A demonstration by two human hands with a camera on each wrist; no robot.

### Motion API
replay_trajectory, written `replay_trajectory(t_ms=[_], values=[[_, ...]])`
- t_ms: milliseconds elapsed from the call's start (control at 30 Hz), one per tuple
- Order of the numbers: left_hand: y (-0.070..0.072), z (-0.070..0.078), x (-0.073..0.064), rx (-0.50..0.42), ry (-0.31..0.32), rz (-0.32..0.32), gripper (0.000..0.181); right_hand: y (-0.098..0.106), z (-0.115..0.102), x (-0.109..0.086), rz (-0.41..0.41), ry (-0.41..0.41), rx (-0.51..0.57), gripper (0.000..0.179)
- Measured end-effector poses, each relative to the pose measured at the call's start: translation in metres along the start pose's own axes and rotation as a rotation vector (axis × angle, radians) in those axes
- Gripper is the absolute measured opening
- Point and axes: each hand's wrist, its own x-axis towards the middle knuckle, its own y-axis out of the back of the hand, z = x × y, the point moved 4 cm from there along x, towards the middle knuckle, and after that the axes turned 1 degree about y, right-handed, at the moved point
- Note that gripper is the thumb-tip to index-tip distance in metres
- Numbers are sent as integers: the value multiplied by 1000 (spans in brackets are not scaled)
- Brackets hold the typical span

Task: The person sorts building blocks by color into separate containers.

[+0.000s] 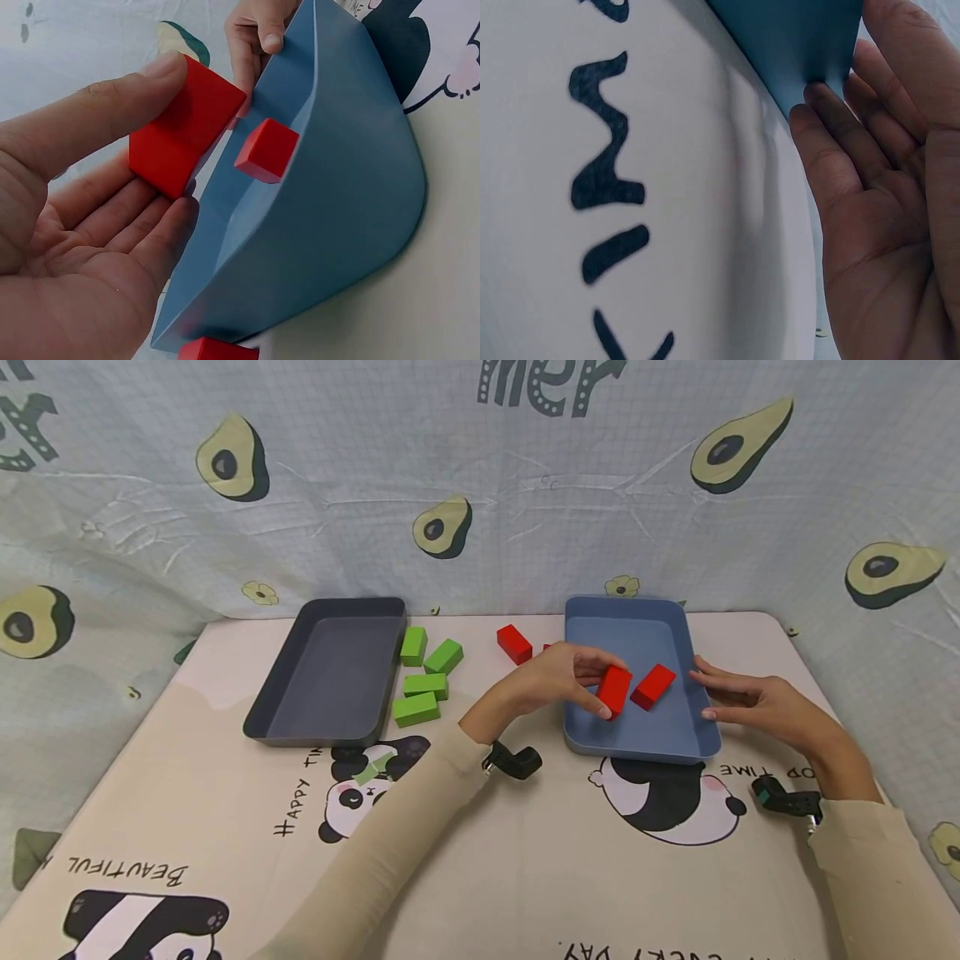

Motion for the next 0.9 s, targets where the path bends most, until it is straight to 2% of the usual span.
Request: replay_trajectory(t_ms=[267, 600, 767, 900], values=[[-3, 3, 5, -1, 16, -16, 52, -1, -3, 1, 1, 37, 15, 62], [-6, 7, 12, 17, 79, -32, 55, 0, -2, 1, -9, 37, 25, 61], [-7, 8, 17, 13, 94, -37, 55, 1, -2, 1, -13, 50, 19, 61], [-8, 8, 22, 11, 107, -37, 56, 1, -1, 2, -13, 31, 15, 61]])
